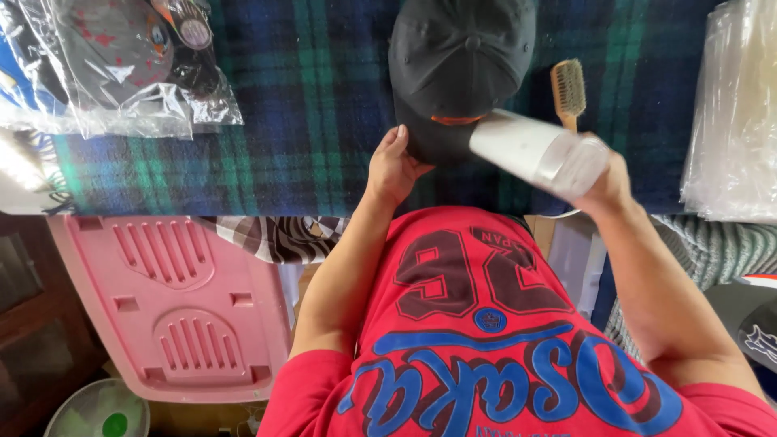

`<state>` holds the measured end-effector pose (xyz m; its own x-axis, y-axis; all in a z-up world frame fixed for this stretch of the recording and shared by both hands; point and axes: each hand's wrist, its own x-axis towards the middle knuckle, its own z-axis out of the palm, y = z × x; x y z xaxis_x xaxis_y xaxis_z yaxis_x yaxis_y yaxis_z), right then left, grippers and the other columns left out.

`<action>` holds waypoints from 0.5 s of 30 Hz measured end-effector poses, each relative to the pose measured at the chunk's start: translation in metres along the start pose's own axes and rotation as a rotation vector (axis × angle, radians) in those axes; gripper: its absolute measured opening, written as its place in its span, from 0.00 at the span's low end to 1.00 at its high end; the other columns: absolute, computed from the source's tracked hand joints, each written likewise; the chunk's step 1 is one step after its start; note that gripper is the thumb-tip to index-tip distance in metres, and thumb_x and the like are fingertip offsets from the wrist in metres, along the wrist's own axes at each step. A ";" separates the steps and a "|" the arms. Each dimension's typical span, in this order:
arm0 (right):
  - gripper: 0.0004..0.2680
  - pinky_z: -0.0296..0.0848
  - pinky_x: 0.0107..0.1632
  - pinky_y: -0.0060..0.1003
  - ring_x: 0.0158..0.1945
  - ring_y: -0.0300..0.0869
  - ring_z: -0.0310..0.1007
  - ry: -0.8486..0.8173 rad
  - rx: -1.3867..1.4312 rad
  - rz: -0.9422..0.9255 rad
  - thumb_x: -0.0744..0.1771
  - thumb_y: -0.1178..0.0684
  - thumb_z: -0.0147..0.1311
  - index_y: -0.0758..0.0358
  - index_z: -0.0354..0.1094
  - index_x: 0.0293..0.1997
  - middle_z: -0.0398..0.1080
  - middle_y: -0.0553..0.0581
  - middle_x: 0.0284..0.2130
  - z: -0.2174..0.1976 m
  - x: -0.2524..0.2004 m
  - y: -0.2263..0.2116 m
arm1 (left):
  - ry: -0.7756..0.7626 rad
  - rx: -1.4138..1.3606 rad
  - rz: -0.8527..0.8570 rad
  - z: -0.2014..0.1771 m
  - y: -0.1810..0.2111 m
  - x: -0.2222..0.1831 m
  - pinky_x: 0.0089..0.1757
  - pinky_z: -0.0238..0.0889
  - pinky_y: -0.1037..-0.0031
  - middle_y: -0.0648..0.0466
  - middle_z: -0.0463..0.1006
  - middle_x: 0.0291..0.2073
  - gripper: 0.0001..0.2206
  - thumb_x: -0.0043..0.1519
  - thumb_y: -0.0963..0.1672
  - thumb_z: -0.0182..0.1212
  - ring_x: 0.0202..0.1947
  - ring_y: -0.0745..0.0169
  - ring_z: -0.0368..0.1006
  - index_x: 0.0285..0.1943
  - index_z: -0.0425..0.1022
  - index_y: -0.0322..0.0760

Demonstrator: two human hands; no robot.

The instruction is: Brushing a black baseball cap and then using a handheld steamer to remove wrinkles and shape it for packaging.

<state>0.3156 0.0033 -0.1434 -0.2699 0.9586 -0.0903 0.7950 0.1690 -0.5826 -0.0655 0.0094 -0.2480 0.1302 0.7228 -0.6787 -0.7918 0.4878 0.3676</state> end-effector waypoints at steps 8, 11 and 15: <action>0.22 0.66 0.51 0.55 0.46 0.67 0.70 -0.007 0.011 -0.068 0.60 0.52 0.67 0.69 0.63 0.56 0.68 0.75 0.45 0.042 -0.023 0.031 | -0.069 -0.045 -0.028 0.008 0.008 -0.008 0.40 0.77 0.37 0.41 0.84 0.38 0.06 0.69 0.49 0.57 0.39 0.34 0.83 0.47 0.74 0.48; 0.25 0.64 0.54 0.57 0.48 0.70 0.67 -0.006 0.004 -0.093 0.60 0.53 0.68 0.77 0.61 0.58 0.66 0.84 0.48 0.047 -0.029 0.033 | -0.071 -0.042 -0.038 0.006 0.009 -0.008 0.39 0.77 0.38 0.39 0.83 0.39 0.08 0.69 0.50 0.57 0.38 0.32 0.83 0.48 0.73 0.47; 0.28 0.75 0.55 0.46 0.50 0.55 0.76 -0.133 -0.042 -0.142 0.54 0.41 0.65 0.57 0.67 0.58 0.70 0.55 0.52 0.042 -0.006 -0.074 | -0.042 -0.092 -0.079 0.009 0.018 -0.016 0.38 0.79 0.42 0.41 0.84 0.41 0.08 0.68 0.51 0.58 0.37 0.33 0.83 0.46 0.73 0.47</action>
<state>0.2359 -0.0244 -0.1336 -0.4480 0.8863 -0.1171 0.7652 0.3124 -0.5629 -0.0759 0.0110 -0.2246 0.2179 0.7047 -0.6753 -0.8291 0.4986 0.2528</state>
